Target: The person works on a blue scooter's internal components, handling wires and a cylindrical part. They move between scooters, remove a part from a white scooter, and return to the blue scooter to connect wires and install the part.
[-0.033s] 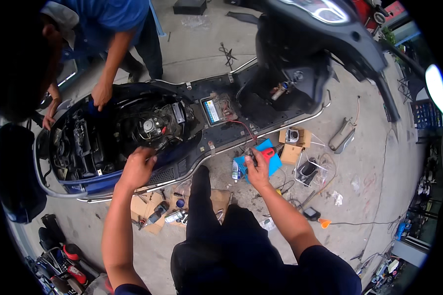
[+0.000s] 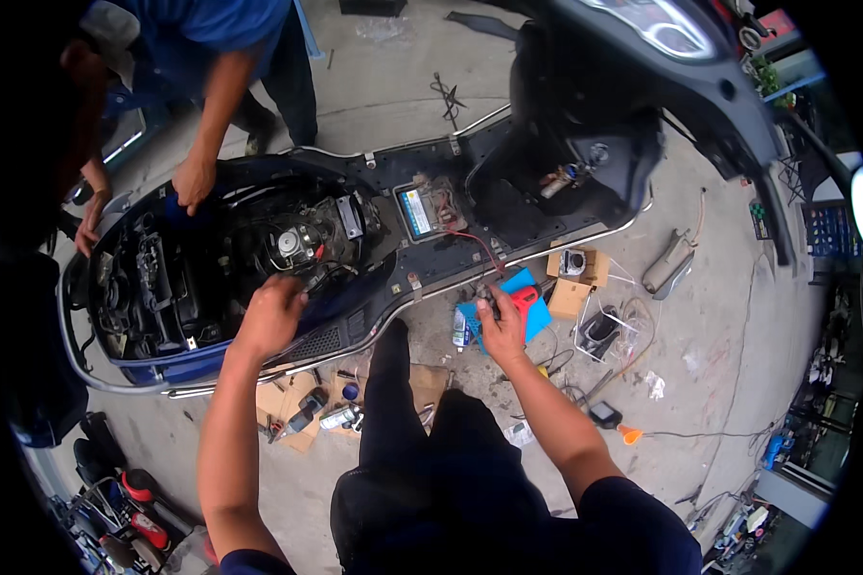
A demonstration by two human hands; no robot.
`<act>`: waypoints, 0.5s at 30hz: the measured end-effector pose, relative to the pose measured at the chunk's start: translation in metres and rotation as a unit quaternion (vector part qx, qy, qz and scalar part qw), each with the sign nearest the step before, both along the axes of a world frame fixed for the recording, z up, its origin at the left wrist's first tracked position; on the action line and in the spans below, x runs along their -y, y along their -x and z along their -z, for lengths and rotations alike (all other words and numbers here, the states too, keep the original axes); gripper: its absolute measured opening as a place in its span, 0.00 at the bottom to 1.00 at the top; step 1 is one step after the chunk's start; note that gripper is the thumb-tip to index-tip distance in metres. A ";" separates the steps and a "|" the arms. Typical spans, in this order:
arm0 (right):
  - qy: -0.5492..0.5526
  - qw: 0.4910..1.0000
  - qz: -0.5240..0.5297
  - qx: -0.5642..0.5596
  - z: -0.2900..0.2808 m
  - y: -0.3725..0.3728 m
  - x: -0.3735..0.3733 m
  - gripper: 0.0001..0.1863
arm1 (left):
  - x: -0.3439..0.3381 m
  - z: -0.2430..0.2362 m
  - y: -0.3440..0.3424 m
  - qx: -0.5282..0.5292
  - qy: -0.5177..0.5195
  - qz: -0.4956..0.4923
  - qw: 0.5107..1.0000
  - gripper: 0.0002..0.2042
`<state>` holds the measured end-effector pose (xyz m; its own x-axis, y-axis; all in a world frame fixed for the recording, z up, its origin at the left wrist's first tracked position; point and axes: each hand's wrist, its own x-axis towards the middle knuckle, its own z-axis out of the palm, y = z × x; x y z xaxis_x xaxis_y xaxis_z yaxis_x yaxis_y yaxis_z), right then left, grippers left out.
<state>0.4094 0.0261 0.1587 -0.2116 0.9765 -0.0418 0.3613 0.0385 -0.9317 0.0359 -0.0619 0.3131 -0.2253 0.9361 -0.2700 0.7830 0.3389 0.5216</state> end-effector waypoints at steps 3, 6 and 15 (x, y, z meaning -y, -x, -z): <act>0.005 0.996 -0.012 0.086 0.050 0.032 -0.013 0.19 | -0.044 0.092 0.026 0.054 -0.028 -0.005 0.998 0.11; 0.050 0.992 -0.015 0.118 0.116 0.045 -0.020 0.19 | -0.071 0.196 0.029 0.124 0.034 -0.063 0.990 0.11; 0.165 0.976 0.005 0.143 0.179 0.048 -0.022 0.21 | -0.088 0.297 0.015 0.077 0.232 0.080 0.966 0.13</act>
<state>0.3616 0.0477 -0.0203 -0.1349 0.9019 -0.4103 0.6075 -0.2518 -0.7533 0.0209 0.0265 0.0157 -0.0114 0.7264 -0.6872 0.7702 0.4447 0.4573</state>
